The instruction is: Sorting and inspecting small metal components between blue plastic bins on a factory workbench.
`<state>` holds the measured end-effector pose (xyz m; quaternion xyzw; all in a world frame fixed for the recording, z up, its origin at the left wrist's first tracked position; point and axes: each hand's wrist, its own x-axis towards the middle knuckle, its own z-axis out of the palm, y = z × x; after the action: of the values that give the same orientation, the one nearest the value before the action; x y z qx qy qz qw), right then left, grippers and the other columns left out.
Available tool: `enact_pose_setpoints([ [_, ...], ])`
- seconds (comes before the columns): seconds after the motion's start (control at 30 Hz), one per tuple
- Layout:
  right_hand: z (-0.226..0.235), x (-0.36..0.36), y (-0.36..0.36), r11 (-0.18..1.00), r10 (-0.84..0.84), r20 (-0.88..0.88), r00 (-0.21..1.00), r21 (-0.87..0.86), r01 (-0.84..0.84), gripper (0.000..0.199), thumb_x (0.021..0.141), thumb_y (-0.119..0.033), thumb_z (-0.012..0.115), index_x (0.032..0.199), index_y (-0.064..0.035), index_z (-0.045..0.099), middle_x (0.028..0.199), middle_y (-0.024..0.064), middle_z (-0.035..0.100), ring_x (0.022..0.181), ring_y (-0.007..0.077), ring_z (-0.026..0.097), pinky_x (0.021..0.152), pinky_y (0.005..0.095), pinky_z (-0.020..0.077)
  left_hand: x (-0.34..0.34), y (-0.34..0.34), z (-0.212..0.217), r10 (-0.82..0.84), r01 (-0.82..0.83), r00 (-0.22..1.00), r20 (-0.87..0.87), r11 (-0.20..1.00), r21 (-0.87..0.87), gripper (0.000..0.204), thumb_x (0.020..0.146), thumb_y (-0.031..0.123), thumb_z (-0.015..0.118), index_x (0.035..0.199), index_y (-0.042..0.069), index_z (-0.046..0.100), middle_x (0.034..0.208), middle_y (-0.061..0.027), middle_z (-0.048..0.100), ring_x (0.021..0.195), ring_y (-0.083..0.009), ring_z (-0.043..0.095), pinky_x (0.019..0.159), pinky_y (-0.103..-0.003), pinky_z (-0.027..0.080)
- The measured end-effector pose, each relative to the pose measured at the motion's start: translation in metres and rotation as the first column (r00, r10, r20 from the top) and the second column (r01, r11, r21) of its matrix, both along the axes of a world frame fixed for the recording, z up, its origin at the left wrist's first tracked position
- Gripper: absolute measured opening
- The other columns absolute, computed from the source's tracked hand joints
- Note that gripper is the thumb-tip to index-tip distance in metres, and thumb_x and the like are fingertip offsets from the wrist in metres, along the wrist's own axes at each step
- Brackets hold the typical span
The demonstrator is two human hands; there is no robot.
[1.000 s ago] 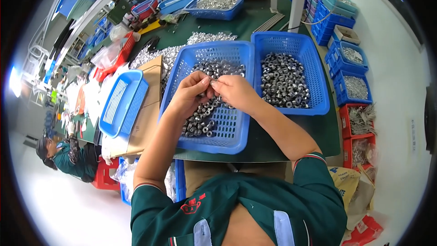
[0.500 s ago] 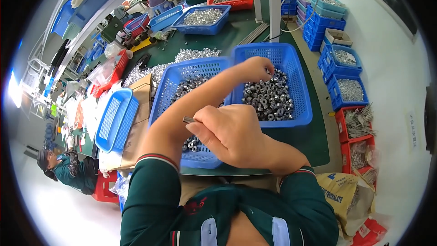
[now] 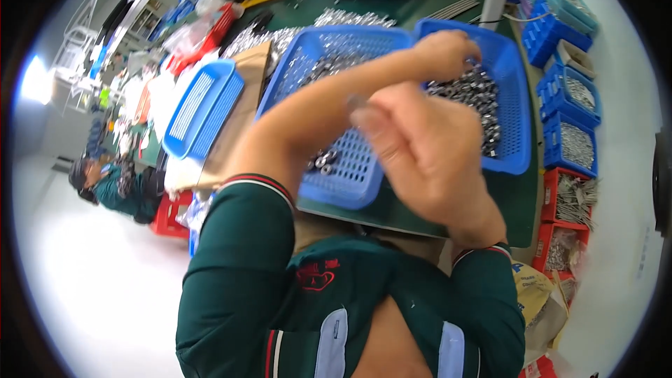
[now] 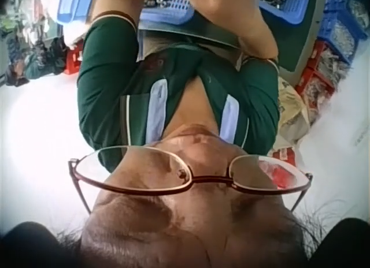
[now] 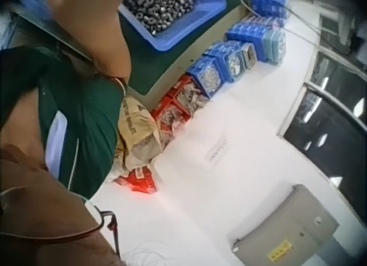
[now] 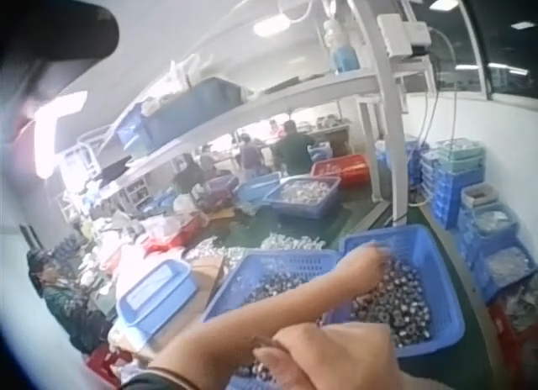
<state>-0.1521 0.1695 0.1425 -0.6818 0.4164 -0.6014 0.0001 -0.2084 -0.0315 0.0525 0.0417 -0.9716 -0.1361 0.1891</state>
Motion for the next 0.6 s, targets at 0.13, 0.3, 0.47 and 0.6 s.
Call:
enact_pose_setpoints([
  [0.13,-0.004,0.002,-0.008,0.998,-0.038,0.049,0.998,0.042,0.036,0.011,0.091,-0.01,0.062,0.087,0.0001,0.06,0.058,0.0072,0.052,0.049,0.0134,0.049,0.047,0.0256,0.0364,0.12,0.002,0.049,0.045,-0.049,0.998,0.051,0.996,0.077,0.018,0.08,0.017,0.063,0.097,0.013,0.068,0.098,-0.0118,0.065,0.092,-0.0342,0.061,0.077,-0.043,0.049],
  [0.3,-0.019,0.018,-0.025,0.995,-0.052,-0.014,0.999,0.088,0.053,0.015,0.09,-0.017,0.061,0.081,-0.005,0.059,0.057,0.0105,0.057,0.049,0.0277,0.057,0.044,0.0343,0.0415,0.226,0.031,0.054,0.36,-0.424,0.756,0.547,0.906,-0.011,0.016,0.081,0.018,0.06,0.095,0.015,0.067,0.087,-0.0114,0.067,0.084,-0.0329,0.064,0.071,-0.043,0.05],
  [0.47,-0.027,0.032,-0.031,0.983,-0.027,-0.087,0.996,0.181,0.043,0.015,0.089,-0.016,0.062,0.079,-0.0052,0.057,0.056,0.0109,0.055,0.048,0.0284,0.056,0.044,0.0358,0.0398,0.27,0.034,0.02,0.376,-0.362,0.58,0.722,0.914,-0.185,0.026,0.076,0.02,0.07,0.101,0.015,0.067,0.084,-0.0133,0.066,0.084,-0.0324,0.064,0.071,-0.044,0.049],
  [0.6,-0.034,0.037,-0.039,0.972,-0.014,-0.116,0.993,0.231,0.041,0.016,0.089,-0.016,0.063,0.079,-0.0054,0.057,0.055,0.0117,0.054,0.048,0.0294,0.055,0.044,0.0368,0.0394,0.274,0.024,-0.008,0.381,-0.33,0.642,0.666,0.921,-0.209,0.028,0.072,0.016,0.071,0.099,0.012,0.065,0.086,-0.0123,0.064,0.087,-0.0324,0.064,0.072,-0.045,0.048],
])
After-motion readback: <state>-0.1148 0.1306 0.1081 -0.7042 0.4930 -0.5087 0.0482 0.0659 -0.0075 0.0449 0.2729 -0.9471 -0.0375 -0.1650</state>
